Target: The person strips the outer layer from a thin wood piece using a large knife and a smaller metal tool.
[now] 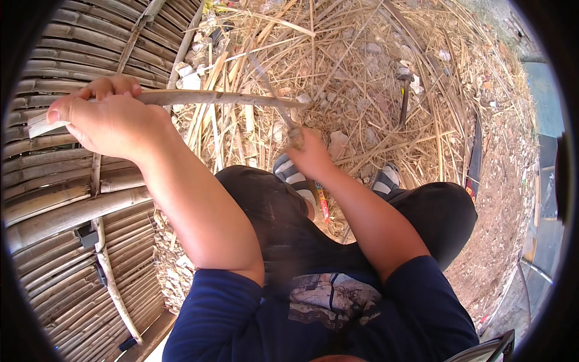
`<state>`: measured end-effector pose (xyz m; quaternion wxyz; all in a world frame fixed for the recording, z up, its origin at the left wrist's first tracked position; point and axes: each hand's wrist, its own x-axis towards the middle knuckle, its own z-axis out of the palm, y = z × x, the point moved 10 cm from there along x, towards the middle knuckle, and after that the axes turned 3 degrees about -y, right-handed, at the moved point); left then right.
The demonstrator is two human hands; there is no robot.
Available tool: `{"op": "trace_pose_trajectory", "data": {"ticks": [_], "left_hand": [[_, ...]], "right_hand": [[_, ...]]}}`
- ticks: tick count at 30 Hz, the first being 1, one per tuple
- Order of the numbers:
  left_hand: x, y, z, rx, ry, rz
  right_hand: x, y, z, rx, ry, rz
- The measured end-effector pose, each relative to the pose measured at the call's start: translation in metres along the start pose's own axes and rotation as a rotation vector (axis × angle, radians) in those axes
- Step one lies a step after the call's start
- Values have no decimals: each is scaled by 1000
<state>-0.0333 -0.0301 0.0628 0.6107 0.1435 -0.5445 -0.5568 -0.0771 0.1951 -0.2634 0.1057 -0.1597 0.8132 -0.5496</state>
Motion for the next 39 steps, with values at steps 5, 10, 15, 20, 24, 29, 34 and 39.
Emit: {"op": "trace_pose_trajectory", "data": {"ticks": [5, 10, 15, 20, 24, 29, 34, 39], "left_hand": [[10, -6, -5, 10, 6, -21], [5, -7, 0, -41, -45, -23], [2, -2, 1, -84, -87, -18], [12, -24, 14, -498, -322, -119], [-11, -21, 44, -675, -479, -233], [-37, -9, 66, -695, -605, -284], [-49, -10, 79, -749, -673, -331], [-58, -6, 85, -711, -727, -316]], "right_hand": [[3, 54, -11, -118, -192, 376], [15, -44, -7, 35, -223, 187], [2, -26, 0, -42, -113, 151], [0, 42, -18, -113, -91, 296], [8, -13, -52, -11, -42, 242], [2, -97, -116, 108, 79, 130], [-19, -132, -172, 68, 73, 90], [-41, -147, -220, -76, 89, 50]]}}
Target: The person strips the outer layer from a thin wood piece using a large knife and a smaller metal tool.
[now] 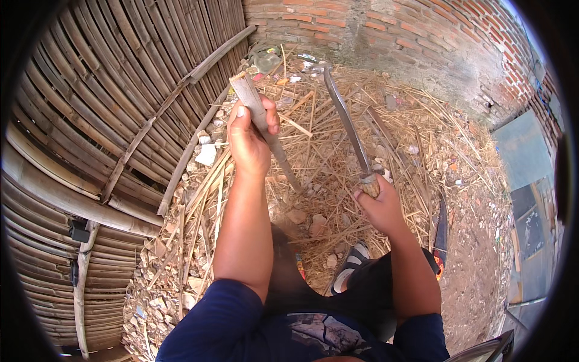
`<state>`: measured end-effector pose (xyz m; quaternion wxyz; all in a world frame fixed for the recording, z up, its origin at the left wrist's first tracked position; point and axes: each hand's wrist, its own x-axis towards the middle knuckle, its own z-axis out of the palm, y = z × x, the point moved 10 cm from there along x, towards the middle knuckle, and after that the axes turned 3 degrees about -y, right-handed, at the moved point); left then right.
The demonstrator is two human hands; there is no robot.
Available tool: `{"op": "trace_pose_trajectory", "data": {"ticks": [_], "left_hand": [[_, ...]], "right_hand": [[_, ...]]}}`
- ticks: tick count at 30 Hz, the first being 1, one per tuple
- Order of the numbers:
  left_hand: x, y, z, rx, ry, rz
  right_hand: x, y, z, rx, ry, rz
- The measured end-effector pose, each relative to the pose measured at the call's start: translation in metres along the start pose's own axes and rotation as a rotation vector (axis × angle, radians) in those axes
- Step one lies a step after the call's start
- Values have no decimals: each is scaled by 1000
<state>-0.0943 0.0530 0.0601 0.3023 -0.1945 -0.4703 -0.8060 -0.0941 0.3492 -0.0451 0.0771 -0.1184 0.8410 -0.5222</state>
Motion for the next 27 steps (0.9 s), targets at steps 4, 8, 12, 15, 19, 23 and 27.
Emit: {"op": "trace_pose_trajectory", "data": {"ticks": [4, 8, 12, 15, 19, 23, 27], "left_hand": [[0, -4, 13, 0, -30, -1], [-1, -3, 24, 41, 1, -9], [0, -1, 34, 126, -21, -12], [1, -4, 49, 169, -71, -11], [-1, -15, 64, 101, -156, 9], [-5, -17, 70, 97, -175, 15], [-7, -24, 73, 76, -189, 9]], "right_hand": [[-6, 32, -22, -55, 47, 34], [-10, 52, -25, -2, 84, 74], [-14, 44, -31, -17, 104, 82], [-23, 12, -35, 27, 94, 30], [-38, -46, -32, 266, -27, -17], [-46, -108, -21, 396, -147, -58], [-52, -141, -17, 409, -196, -55]]}}
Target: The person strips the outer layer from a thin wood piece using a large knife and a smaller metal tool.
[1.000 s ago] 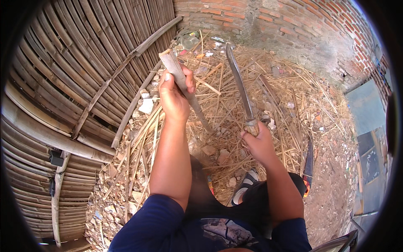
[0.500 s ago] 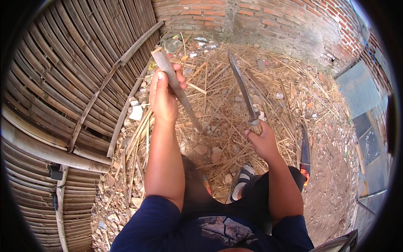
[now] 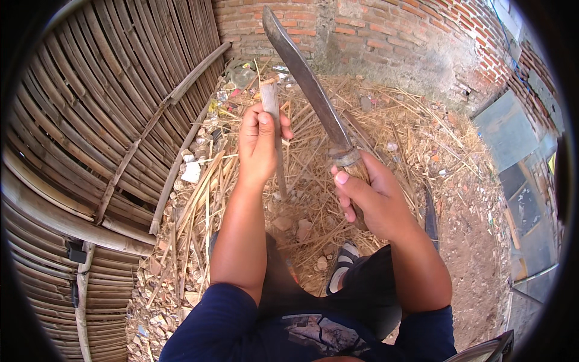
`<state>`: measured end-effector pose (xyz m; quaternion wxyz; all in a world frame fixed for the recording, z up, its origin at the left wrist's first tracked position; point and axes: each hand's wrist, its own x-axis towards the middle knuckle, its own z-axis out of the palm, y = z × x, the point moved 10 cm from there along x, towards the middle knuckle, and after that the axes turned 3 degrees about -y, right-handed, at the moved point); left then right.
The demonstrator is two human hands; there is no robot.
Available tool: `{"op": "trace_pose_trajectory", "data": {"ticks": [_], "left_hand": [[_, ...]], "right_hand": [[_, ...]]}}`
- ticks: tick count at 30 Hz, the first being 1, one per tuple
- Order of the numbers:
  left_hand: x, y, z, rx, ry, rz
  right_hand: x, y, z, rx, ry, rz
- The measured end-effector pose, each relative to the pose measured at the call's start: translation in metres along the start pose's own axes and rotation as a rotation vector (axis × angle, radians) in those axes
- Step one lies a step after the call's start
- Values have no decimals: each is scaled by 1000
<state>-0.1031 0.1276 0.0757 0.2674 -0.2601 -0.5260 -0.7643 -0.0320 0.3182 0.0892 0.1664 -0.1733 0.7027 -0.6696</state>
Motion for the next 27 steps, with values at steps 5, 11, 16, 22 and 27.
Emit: {"op": "trace_pose_trajectory", "data": {"ticks": [5, 11, 16, 22, 27], "left_hand": [[-1, -1, 0, -26, 14, -13], [-2, 2, -3, -19, 11, -11], [-3, 1, -3, -27, 14, -3], [-2, 1, -3, -45, 12, -10], [-3, 0, -4, -17, 8, -9]], "right_hand": [[-3, -13, 11, 26, -23, -8], [-4, -19, 24, 3, -52, 5], [-4, -18, 28, -59, -53, 4], [-4, -18, 27, -74, -37, 8], [-6, -18, 28, -78, -28, 21]]}}
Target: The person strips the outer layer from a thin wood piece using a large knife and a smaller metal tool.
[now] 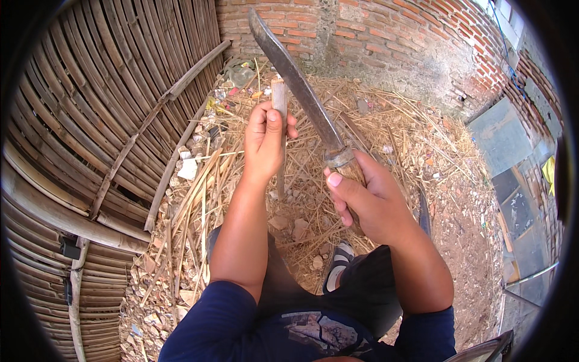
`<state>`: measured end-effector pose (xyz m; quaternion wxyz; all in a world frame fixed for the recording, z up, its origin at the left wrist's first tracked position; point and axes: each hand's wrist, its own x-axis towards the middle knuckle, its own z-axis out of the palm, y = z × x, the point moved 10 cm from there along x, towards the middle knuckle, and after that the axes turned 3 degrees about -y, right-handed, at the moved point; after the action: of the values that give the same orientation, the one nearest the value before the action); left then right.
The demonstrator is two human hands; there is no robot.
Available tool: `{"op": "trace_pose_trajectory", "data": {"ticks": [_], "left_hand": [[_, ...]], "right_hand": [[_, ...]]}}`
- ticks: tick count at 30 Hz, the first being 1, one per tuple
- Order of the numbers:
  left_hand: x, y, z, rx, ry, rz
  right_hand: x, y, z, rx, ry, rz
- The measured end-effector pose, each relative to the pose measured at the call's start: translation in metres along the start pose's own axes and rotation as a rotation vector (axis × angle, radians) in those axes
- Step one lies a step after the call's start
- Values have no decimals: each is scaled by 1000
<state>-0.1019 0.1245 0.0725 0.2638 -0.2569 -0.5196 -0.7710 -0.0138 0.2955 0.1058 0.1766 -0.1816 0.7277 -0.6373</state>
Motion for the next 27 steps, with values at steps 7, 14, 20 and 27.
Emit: {"op": "trace_pose_trajectory", "data": {"ticks": [7, 14, 20, 27], "left_hand": [[0, 1, -1, 26, 10, -5], [0, 2, -3, 37, 18, 5], [-1, 1, -4, 22, 18, -8], [0, 11, -7, 126, 110, 41]], "right_hand": [[-1, -1, 2, 8, 18, -6], [1, -1, 3, 12, 19, -14], [0, 0, 4, -11, 20, 4], [-1, 1, 5, -47, 36, 25]]}}
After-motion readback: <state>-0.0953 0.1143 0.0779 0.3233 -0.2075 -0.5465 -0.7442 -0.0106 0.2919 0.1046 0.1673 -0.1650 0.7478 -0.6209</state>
